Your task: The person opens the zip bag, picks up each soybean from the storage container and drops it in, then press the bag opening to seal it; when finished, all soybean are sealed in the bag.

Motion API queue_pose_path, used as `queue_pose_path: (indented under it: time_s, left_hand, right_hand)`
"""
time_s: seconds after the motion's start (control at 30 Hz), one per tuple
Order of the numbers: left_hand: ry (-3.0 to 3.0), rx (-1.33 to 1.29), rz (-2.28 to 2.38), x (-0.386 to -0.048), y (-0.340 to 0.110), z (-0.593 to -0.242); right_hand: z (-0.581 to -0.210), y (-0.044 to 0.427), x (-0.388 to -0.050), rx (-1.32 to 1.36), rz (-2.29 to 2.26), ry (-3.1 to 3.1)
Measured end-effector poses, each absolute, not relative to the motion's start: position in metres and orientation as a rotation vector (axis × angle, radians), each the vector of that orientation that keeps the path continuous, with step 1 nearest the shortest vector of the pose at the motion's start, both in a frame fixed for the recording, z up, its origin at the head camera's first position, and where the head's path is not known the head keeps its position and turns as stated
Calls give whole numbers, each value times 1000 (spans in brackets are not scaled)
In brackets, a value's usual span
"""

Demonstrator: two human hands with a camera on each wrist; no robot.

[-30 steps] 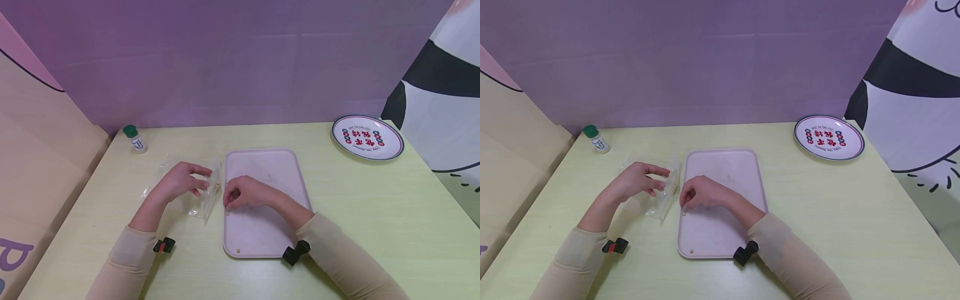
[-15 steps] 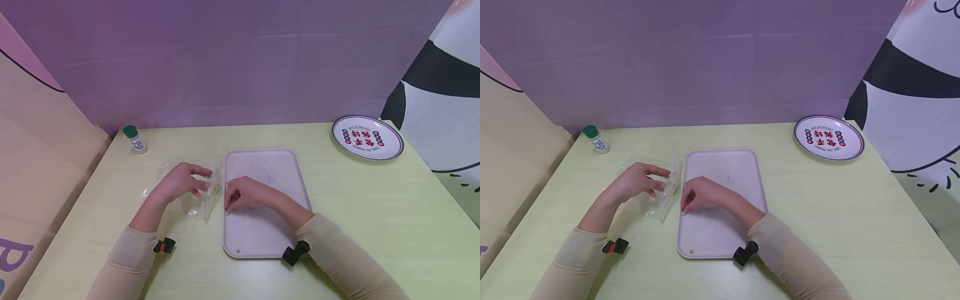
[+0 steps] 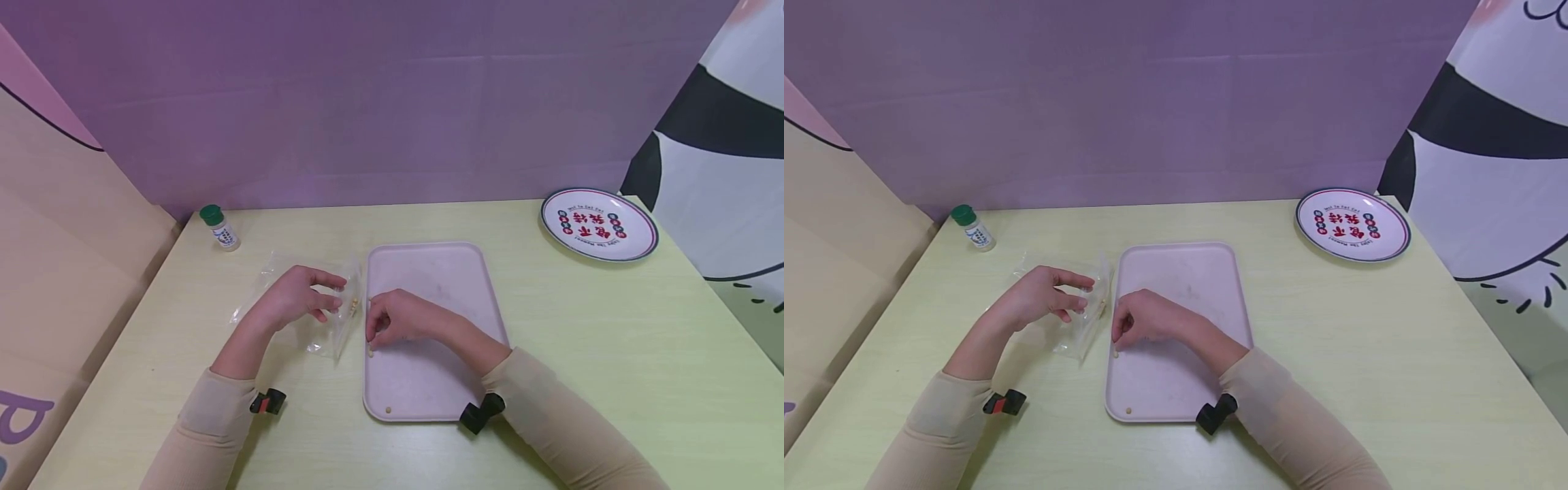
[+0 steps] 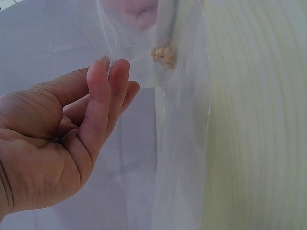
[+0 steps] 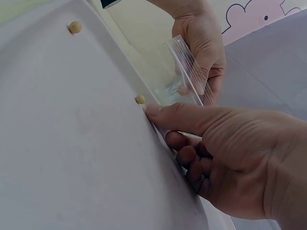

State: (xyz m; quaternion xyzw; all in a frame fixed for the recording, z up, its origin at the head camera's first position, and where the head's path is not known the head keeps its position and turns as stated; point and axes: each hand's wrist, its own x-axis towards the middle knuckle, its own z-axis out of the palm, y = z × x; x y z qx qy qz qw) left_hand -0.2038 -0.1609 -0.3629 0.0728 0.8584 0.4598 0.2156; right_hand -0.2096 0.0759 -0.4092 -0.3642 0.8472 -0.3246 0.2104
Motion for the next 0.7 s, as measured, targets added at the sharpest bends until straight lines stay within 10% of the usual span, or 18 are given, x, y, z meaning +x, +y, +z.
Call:
queue_pose_path:
  time_s: [0.7]
  left_hand:
    - [2358, 195, 1298, -203, -161, -363]
  right_hand:
    - [-410, 76, -213, -901, -999, 2555]
